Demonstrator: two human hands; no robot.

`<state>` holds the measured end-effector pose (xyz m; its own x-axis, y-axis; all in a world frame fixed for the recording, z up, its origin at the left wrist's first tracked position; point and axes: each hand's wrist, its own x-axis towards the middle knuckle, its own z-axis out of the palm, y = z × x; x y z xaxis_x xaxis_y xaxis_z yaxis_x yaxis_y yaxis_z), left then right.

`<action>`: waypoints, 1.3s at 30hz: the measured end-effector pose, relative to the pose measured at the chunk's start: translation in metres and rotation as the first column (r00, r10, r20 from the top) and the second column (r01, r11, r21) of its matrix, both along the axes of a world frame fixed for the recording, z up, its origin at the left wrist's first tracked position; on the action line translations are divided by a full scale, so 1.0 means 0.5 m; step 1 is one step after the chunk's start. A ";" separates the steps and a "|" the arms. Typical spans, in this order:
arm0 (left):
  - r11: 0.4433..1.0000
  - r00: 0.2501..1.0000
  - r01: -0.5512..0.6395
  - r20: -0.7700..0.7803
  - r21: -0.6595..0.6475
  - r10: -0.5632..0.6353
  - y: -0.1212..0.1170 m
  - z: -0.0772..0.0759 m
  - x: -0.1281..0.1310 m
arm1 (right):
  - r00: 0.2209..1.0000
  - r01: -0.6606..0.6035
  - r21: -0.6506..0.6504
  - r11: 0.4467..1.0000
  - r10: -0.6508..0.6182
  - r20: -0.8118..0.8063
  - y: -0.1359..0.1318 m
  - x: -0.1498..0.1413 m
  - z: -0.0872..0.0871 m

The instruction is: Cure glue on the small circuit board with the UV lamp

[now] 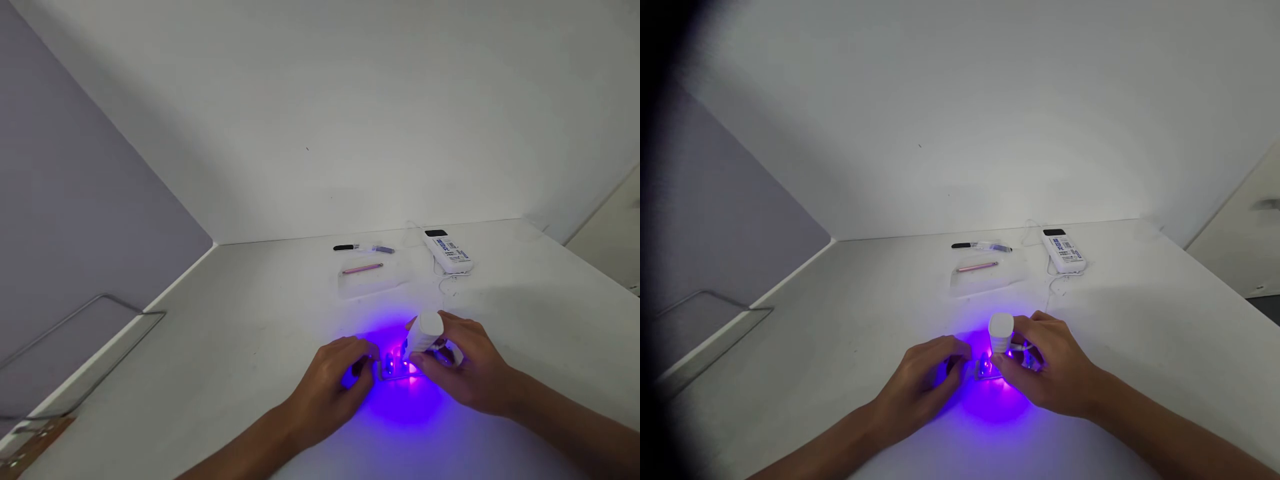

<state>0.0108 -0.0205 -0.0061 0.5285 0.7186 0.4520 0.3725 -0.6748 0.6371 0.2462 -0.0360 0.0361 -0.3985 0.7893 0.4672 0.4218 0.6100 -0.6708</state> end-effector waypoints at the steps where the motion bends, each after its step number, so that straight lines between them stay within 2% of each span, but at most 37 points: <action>1: 1.000 1.000 0.004 0.003 -0.002 -0.004 0.000 0.000 0.000 | 1.000 0.004 -0.004 1.000 -0.004 0.000 0.000 0.000 -0.001; 16: 1.000 1.000 0.011 -0.001 0.021 -0.011 0.000 0.012 0.003 | 1.000 -0.002 -0.029 1.000 0.002 -0.007 0.000 0.002 -0.005; 39: 1.000 1.000 0.023 0.022 -0.010 -0.022 -0.001 0.000 -0.001 | 1.000 -0.008 0.067 0.998 0.008 0.000 0.002 0.000 -0.004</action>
<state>0.0104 -0.0208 -0.0060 0.5347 0.7112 0.4565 0.3435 -0.6764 0.6515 0.2460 -0.0352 0.0341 -0.4044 0.7529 0.5193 0.4168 0.6571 -0.6281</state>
